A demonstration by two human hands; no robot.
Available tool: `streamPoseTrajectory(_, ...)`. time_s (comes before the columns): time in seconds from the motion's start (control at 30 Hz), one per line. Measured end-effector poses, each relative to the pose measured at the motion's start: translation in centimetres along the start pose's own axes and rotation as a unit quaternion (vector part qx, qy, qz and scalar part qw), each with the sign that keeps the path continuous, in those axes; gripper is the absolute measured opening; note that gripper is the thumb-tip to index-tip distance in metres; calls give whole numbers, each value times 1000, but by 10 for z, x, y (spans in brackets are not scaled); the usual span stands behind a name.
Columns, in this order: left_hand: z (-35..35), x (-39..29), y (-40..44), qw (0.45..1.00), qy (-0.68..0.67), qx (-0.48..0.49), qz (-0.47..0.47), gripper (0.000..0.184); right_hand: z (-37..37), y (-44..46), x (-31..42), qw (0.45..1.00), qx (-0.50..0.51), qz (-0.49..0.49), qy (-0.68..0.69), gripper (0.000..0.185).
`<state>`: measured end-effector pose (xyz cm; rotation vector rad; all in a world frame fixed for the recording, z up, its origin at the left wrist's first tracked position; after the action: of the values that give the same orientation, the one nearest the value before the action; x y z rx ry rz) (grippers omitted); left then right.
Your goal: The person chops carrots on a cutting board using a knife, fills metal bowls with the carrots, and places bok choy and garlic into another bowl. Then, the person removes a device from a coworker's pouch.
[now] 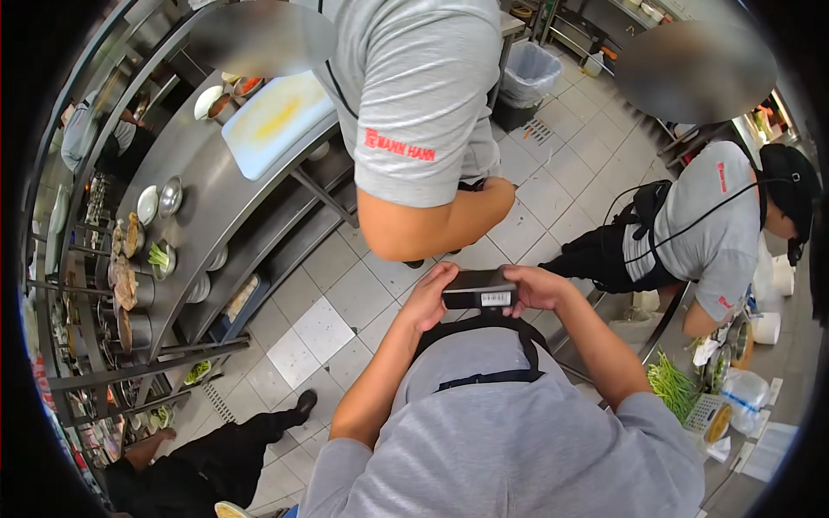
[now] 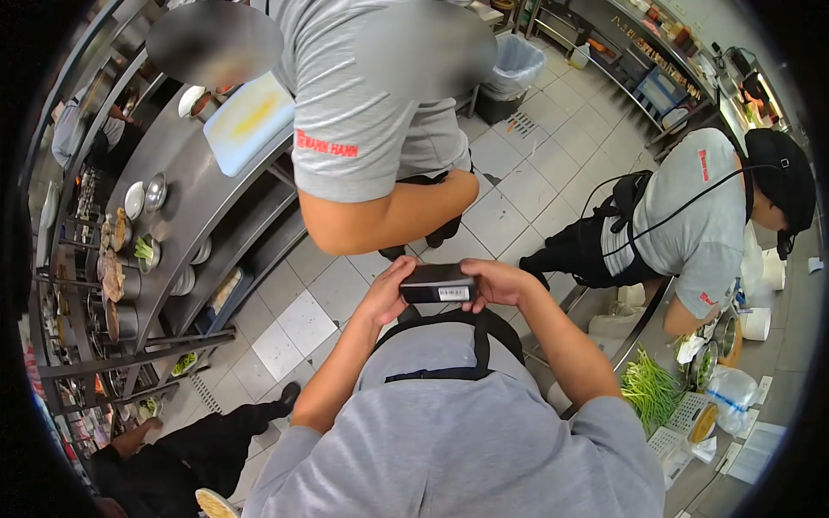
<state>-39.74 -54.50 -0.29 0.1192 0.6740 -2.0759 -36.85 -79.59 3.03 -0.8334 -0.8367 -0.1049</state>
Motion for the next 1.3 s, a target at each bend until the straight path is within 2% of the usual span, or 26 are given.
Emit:
streamPoseTrajectory(0.07,28,-1,2,994,101,-33,9,30,4,-15,3,1000,10,-18,-21,43)
streamPoseTrajectory(0.1,37,2,8,986,159,-37,35,42,-4,-11,-7,999,-11,-19,-42,49)
streamPoseTrajectory(0.13,44,5,16,986,161,-33,32,42,-8,-12,-12,999,-16,-20,-40,49)
streamPoseTrajectory(0.2,65,8,30,928,365,9,71,53,-4,-12,-13,997,-41,-28,-66,53)
streamPoseTrajectory(0.23,75,11,37,922,379,12,73,60,-5,-13,-18,997,-46,-48,-47,55)
streamPoseTrajectory(0.47,131,21,89,875,478,76,21,60,-31,-22,-46,980,-138,-109,95,53)
streamPoseTrajectory(0.57,150,34,105,855,509,97,-8,60,-41,-32,-56,969,-103,-141,174,51)
streamPoseTrajectory(0.63,158,44,113,830,544,121,15,59,-46,-37,-59,958,-59,-182,215,54)
streamPoseTrajectory(0.87,182,47,126,844,509,160,53,59,-75,-53,-48,943,-68,-239,221,58)
streamPoseTrajectory(0.93,183,43,125,922,382,46,32,61,-83,-59,-33,907,-60,-304,285,62)
streamPoseTrajectory(0.97,166,46,133,924,363,58,101,62,-92,-63,-26,899,-45,-342,268,62)
streamPoseTrajectory(1.17,126,45,115,949,314,9,28,62,-121,-92,38,865,-9,-427,265,68)
streamPoseTrajectory(1.3,102,50,97,953,302,-22,22,62,-135,-96,65,836,14,-475,275,68)
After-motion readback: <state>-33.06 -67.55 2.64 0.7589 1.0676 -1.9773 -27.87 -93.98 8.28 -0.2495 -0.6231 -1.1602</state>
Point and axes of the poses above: each hand's wrist, its own y-axis towards the middle knuckle, its own z-axis out of the palm, x = y × z, the point moved 1 cm from there along y, towards the middle knuckle, and after that the axes turned 15 degrees about -y, right-handed, at the moved point
